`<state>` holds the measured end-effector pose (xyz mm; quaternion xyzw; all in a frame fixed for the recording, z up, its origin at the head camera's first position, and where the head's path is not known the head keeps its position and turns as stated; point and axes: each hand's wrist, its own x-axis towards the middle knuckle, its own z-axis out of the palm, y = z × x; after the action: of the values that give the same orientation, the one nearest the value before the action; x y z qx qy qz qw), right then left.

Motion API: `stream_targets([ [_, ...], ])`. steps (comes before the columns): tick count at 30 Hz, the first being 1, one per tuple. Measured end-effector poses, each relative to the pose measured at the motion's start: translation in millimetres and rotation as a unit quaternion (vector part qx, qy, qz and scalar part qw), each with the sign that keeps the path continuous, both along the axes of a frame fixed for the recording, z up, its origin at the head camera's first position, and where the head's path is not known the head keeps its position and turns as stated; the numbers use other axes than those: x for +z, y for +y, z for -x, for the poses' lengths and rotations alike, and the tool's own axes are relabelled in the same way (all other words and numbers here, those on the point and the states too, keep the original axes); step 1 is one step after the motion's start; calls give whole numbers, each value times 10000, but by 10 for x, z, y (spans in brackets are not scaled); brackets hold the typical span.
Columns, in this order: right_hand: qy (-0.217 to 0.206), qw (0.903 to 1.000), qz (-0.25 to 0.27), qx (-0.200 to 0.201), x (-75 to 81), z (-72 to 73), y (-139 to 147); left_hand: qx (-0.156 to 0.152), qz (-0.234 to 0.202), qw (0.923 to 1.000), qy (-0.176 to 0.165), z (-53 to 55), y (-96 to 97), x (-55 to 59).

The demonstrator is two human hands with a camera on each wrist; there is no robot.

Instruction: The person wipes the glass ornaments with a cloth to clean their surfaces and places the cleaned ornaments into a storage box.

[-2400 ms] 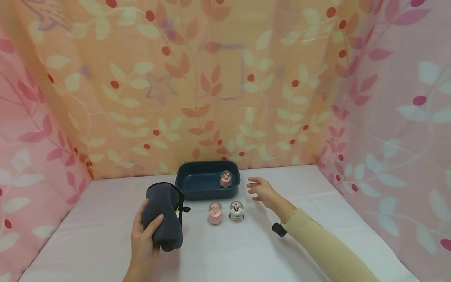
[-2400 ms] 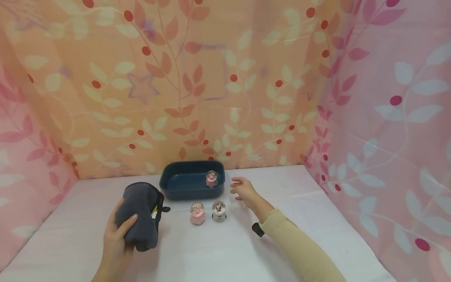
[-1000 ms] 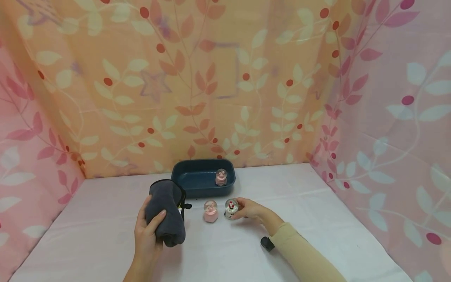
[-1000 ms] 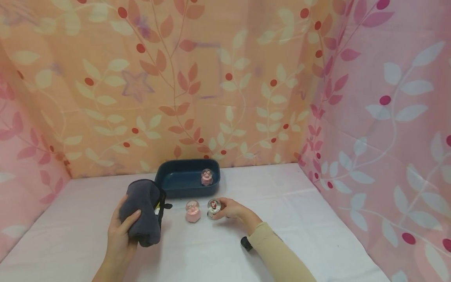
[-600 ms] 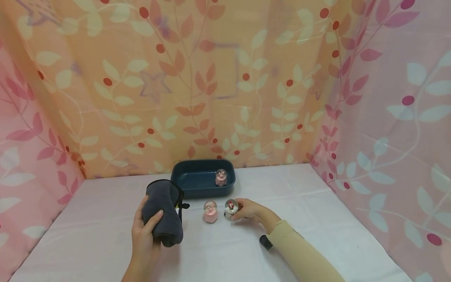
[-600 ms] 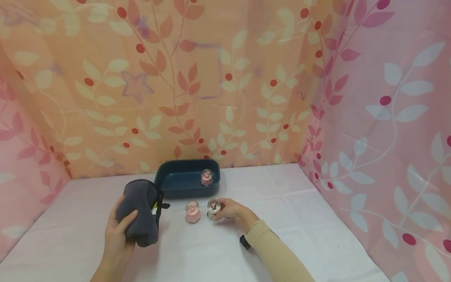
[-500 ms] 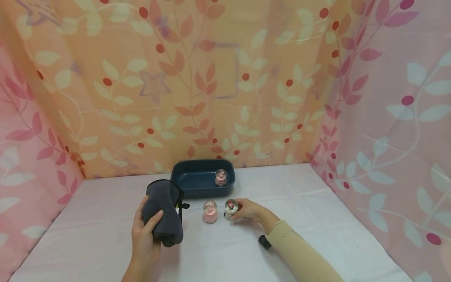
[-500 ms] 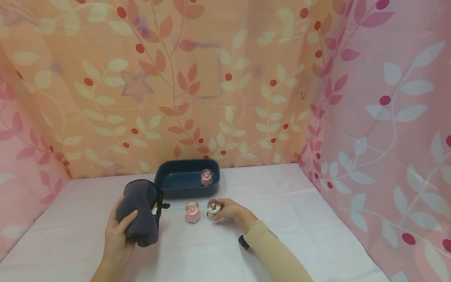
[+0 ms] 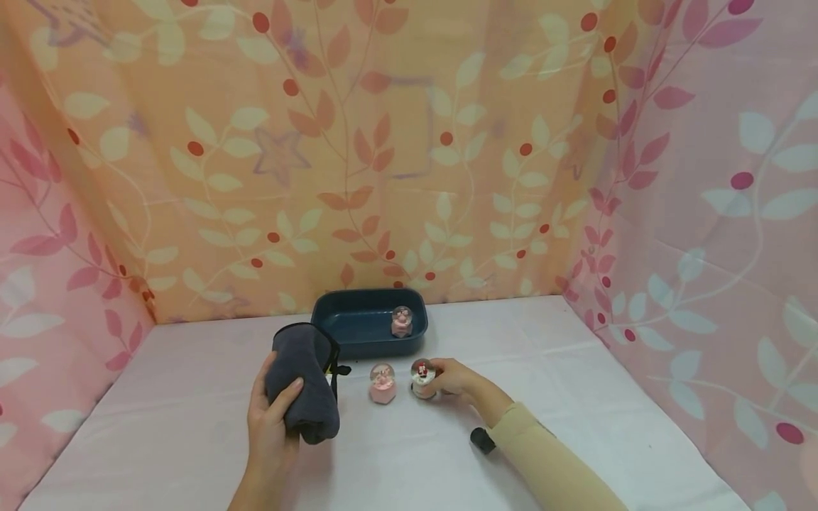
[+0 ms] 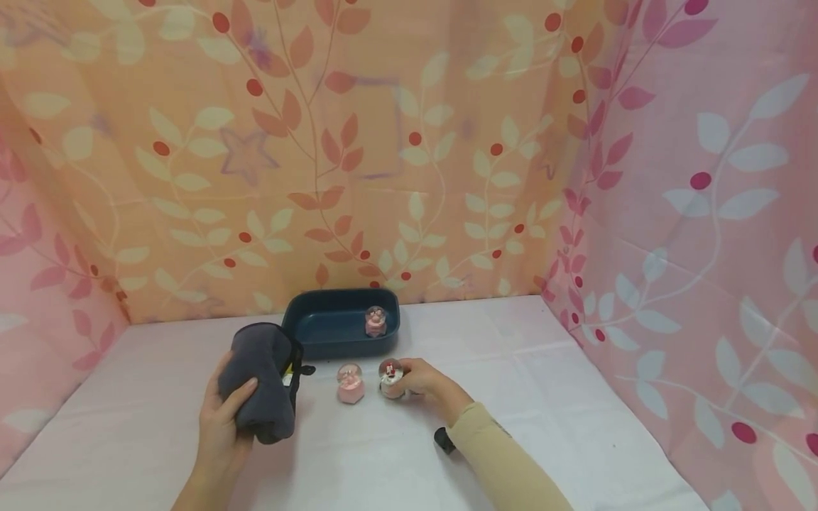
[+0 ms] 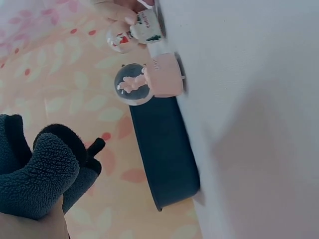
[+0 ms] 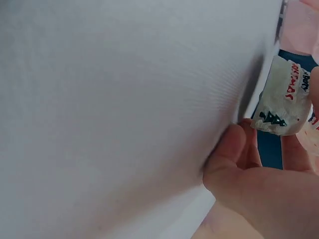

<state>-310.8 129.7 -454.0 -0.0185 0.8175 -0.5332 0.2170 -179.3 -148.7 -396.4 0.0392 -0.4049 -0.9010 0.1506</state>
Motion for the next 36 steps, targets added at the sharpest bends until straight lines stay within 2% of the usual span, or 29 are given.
stream_targets([
  [4, -223, 9984, 526, -56, 36, -24, 84, 26, 10, 10000, -56, -1, 20, -4],
  [11, -400, 9886, 1425, -283, 153, -87, 188, 91, 70, 9997, -229, -20, 23, -20],
  [16, -299, 9840, 1720, -355, 228, -129, 190, 85, 81, 9997, -214, -13, 26, -21],
  [23, -115, 9810, 1937, -94, 371, -216, 168, 87, 95, 9997, -207, 0, 45, -3],
  [29, 264, 9768, 2119, 154, 421, -252, 177, 123, 96, 9996, -214, 6, 63, 42],
  [32, 311, 9641, 2598, 458, 412, -258, 185, 106, 104, 9997, -205, 10, 70, 66],
  [36, 130, 9367, 3404, 804, 400, -279, 164, 67, 82, 9998, -172, 13, 82, 78],
])
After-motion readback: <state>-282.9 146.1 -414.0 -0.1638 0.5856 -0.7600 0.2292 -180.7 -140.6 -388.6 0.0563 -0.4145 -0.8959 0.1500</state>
